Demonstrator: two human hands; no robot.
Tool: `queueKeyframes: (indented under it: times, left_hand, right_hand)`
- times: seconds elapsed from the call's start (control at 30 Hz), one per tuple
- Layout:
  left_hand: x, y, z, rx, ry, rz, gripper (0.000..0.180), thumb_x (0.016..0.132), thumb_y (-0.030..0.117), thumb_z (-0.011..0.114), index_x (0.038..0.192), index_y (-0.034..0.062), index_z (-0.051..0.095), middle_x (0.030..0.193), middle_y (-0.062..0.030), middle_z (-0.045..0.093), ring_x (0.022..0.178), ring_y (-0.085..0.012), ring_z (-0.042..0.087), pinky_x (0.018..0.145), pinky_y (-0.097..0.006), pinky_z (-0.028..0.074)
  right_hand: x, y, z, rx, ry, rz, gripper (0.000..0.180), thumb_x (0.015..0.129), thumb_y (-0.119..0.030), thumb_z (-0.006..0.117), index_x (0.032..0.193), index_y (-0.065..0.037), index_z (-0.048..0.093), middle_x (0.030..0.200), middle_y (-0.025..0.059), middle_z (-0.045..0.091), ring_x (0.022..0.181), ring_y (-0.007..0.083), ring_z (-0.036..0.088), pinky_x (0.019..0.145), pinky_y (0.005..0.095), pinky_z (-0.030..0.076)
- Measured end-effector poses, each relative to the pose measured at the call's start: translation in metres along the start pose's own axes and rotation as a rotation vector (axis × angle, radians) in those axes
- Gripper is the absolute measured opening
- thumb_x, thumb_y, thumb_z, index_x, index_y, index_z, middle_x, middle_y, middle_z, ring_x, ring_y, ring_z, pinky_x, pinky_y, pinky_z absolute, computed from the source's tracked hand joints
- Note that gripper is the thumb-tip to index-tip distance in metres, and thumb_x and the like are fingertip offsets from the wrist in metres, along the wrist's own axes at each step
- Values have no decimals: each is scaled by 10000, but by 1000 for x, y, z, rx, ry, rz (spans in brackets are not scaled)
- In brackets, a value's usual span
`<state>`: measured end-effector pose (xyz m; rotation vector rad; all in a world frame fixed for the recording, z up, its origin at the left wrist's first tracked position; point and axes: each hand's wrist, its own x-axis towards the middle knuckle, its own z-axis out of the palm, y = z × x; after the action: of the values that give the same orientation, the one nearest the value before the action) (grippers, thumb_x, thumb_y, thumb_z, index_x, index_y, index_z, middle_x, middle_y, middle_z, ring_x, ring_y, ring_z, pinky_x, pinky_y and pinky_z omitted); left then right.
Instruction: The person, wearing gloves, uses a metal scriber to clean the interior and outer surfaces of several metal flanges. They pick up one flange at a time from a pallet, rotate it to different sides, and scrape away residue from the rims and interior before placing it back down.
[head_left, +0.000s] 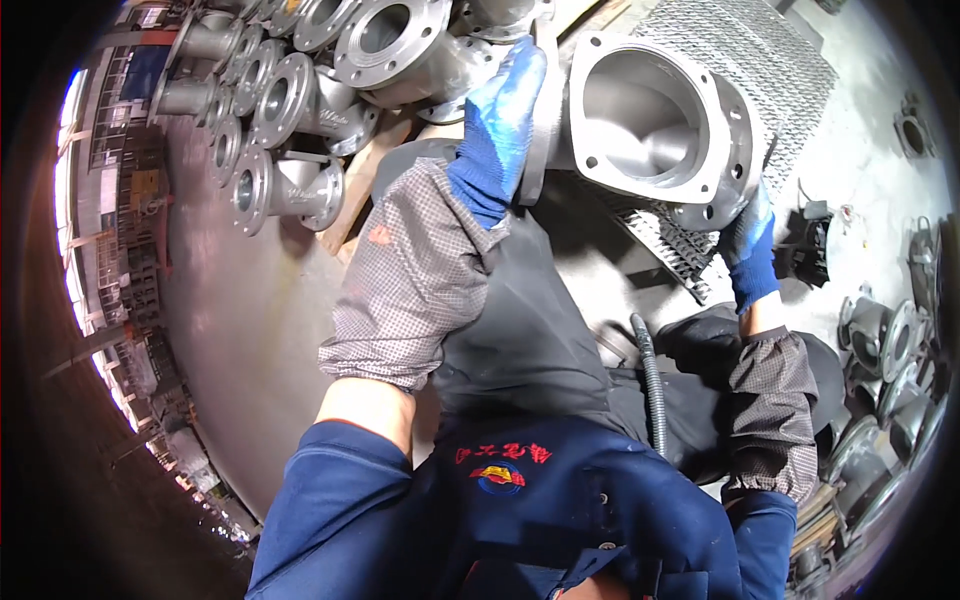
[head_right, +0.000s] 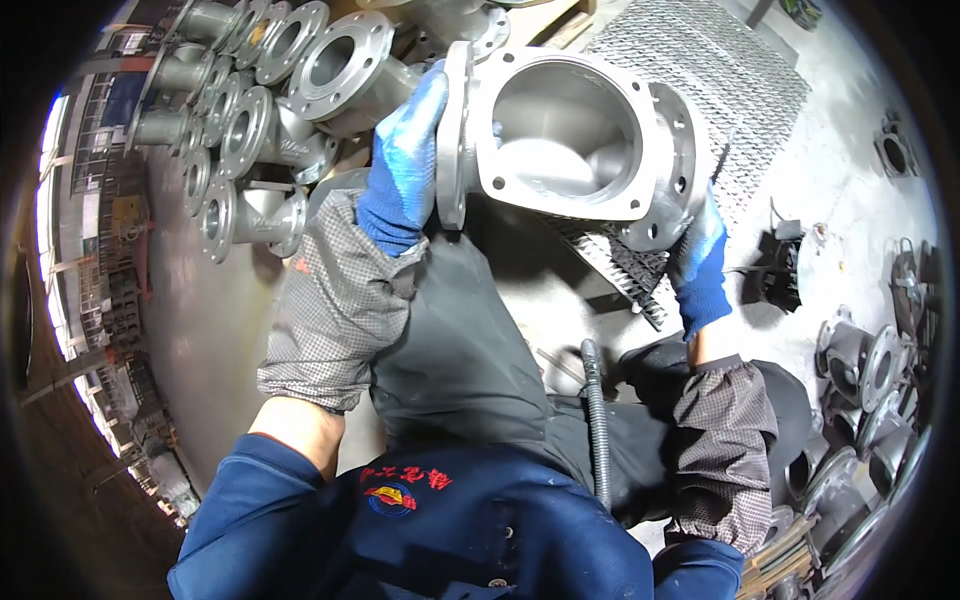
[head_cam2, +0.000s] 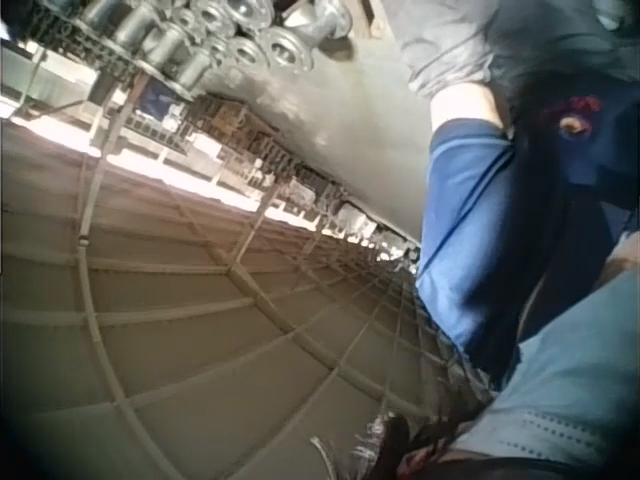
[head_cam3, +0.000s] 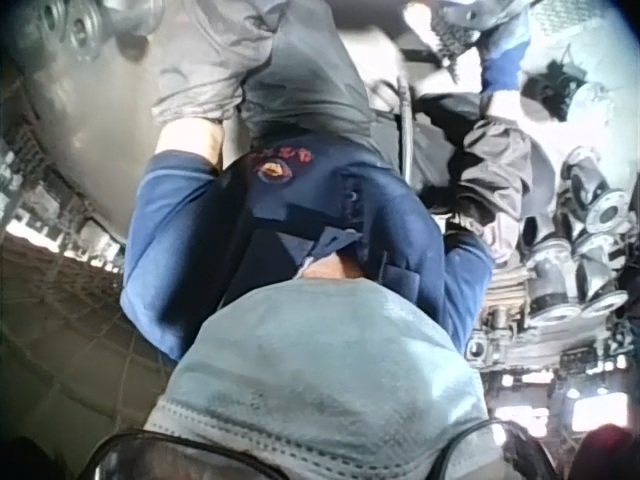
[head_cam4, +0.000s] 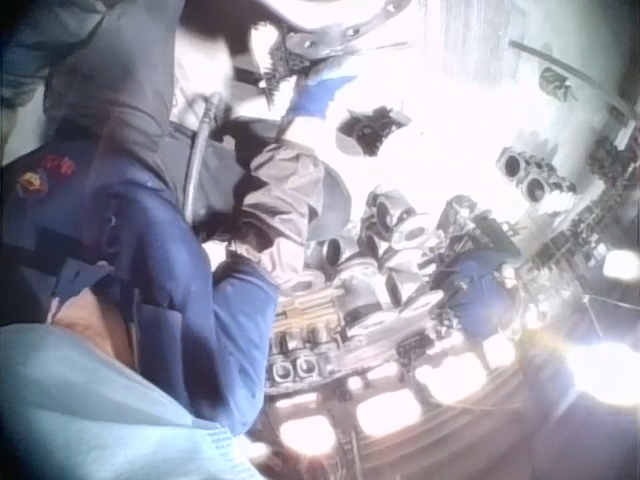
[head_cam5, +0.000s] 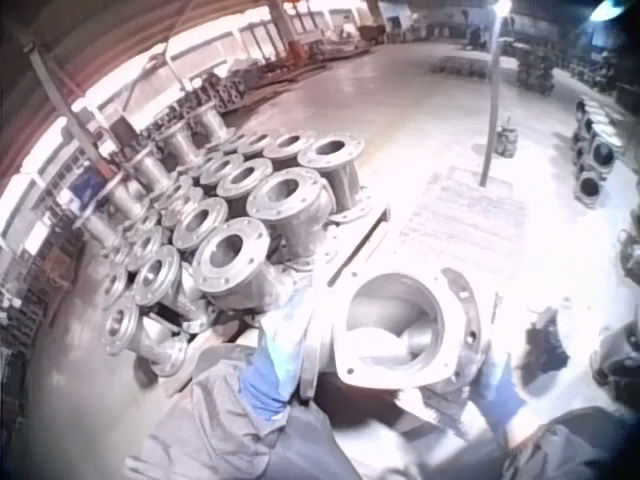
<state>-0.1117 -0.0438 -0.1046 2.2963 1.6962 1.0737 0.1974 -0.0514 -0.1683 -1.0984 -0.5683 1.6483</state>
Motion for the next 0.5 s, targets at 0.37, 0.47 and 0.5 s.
queueKeyframes:
  times: [0.37,0.47,0.5]
  left_hand:
    - [-4,19,-13,-650,-69,-456,373,968,270,417,1136,-46,524,883,-145,636,762,-203,641,678,-305,532]
    - [0,37,-24,-1243,-18,-913,460,976,371,401,1073,-48,562,854,-140,640,719,-206,638,679,-310,532]
    - [-2,35,-25,-1265,-5,-941,454,973,371,408,1090,-42,554,867,-144,637,720,-211,636,682,-319,532]
  right_hand:
    - [-19,-13,5,-698,5,-218,415,983,-327,378,1202,-6,525,1031,84,614,898,154,596,762,288,495]
    - [-22,-22,8,-893,-15,-259,397,981,-289,377,1220,-1,510,1034,92,610,878,159,608,731,282,512]
    - [-26,-28,17,-878,-6,-204,376,978,-251,379,1225,5,503,1029,101,610,868,161,612,716,277,517]
